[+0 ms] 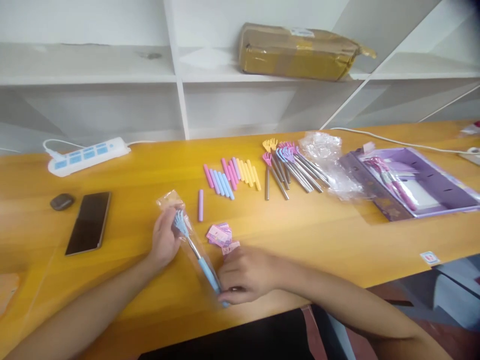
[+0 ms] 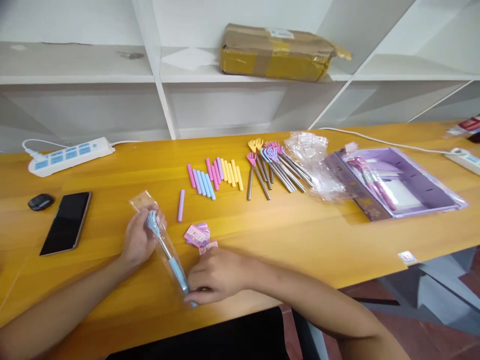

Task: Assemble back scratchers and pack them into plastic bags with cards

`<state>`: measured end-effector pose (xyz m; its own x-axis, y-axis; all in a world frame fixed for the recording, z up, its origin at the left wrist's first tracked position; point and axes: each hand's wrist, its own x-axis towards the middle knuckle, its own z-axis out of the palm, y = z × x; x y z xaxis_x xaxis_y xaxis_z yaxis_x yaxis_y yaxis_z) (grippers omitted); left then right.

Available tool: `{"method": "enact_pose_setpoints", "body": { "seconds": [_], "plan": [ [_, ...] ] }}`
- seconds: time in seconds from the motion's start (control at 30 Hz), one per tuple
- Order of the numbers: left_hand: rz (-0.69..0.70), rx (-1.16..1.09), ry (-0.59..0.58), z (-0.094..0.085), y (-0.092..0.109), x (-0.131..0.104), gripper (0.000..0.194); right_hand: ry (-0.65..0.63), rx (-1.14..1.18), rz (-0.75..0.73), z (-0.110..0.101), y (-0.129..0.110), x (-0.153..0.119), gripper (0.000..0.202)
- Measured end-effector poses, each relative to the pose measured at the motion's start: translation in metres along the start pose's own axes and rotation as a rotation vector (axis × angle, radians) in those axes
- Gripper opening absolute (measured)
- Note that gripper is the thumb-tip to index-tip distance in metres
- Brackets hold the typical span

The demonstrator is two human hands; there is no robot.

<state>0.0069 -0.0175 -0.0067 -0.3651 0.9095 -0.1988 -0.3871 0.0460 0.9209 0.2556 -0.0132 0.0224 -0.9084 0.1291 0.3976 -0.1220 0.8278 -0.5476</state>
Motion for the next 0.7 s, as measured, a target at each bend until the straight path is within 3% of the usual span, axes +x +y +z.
{"method": "enact_pose_setpoints", "body": {
  "seconds": [0.03,0.1,0.17,0.27,0.37,0.47,0.53,0.7],
  "plan": [
    [-0.001,-0.004,0.050,0.001,-0.002,0.002,0.042,0.016,-0.026,-0.030,0.002,0.003,-0.002,0.036],
    [0.004,0.028,0.028,0.002,-0.004,0.002,0.037,0.070,-0.080,-0.027,0.001,0.013,-0.006,0.038],
    [0.034,0.136,-0.108,0.001,-0.004,-0.001,0.033,0.156,-0.145,0.107,-0.004,0.025,-0.010,0.035],
    [0.122,0.393,-0.359,-0.001,-0.001,-0.008,0.033,0.257,-0.215,0.430,-0.012,0.041,-0.014,0.027],
    [0.175,0.580,-0.533,0.001,0.004,-0.013,0.032,0.225,-0.238,0.605,-0.014,0.048,-0.014,0.043],
    [0.131,0.574,-0.513,0.004,0.006,-0.016,0.024,0.215,-0.199,0.629,-0.012,0.052,-0.015,0.038],
    [0.103,0.520,-0.459,0.005,0.006,-0.018,0.030,0.239,-0.152,0.635,-0.011,0.054,-0.016,0.029],
    [0.142,0.481,-0.428,0.003,0.002,-0.019,0.027,0.263,-0.076,0.669,-0.017,0.056,-0.019,0.019]
  ]
}}
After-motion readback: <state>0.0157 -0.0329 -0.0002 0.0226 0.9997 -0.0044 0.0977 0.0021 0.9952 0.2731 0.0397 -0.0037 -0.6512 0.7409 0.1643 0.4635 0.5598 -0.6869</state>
